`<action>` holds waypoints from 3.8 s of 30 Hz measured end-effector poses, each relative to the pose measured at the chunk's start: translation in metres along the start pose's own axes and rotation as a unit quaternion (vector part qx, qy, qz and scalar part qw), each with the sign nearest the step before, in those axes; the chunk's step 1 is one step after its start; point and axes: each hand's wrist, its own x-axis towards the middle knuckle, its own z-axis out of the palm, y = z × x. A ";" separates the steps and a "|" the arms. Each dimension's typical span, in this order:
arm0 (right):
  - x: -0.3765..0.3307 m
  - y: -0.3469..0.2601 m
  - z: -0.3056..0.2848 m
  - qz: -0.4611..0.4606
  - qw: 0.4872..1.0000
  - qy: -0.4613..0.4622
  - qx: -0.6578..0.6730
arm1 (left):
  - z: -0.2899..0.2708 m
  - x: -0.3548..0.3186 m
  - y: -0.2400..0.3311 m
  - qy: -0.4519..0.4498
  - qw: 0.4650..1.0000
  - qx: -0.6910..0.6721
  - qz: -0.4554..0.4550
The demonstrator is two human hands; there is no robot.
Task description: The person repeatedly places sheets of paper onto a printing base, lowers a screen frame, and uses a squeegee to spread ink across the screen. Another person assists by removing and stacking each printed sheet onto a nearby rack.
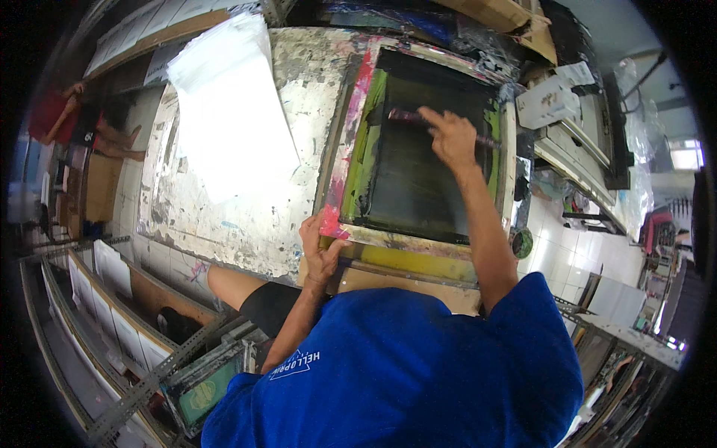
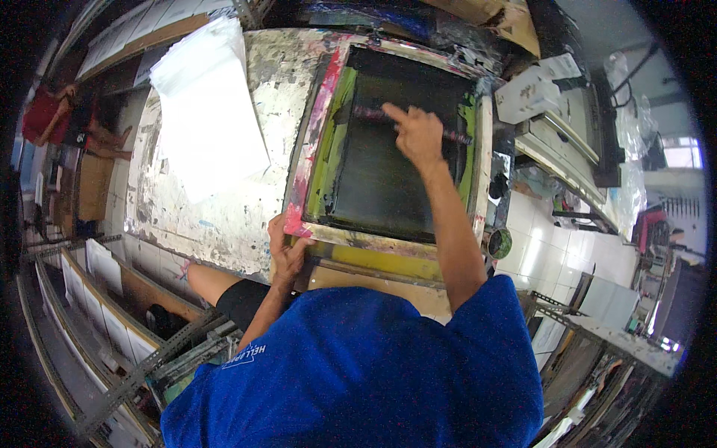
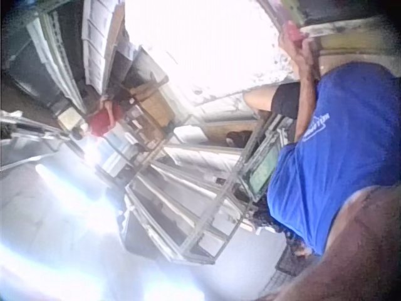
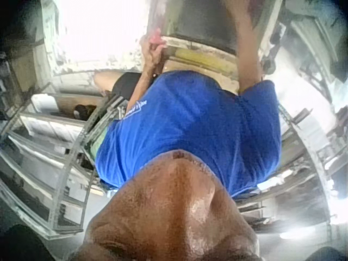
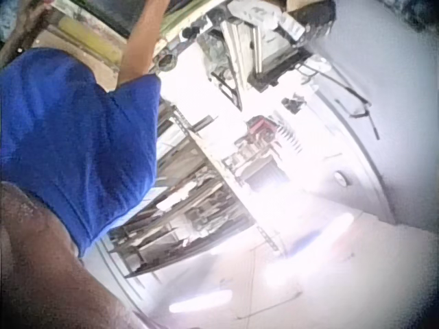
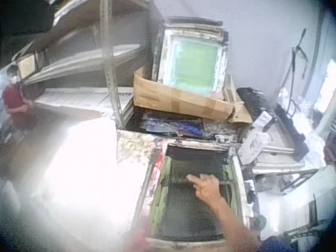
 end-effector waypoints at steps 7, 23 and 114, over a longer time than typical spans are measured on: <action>-0.101 -0.097 -0.098 0.014 0.998 -0.025 0.047 | 0.000 0.019 0.032 0.039 0.997 -0.051 0.034; 0.048 -0.092 -0.281 -0.065 0.992 0.103 0.021 | 0.081 0.242 0.097 0.086 0.982 -0.110 0.127; 0.092 -0.101 -0.313 -0.066 0.989 0.128 0.044 | 0.131 0.136 0.000 -0.337 0.861 0.305 0.230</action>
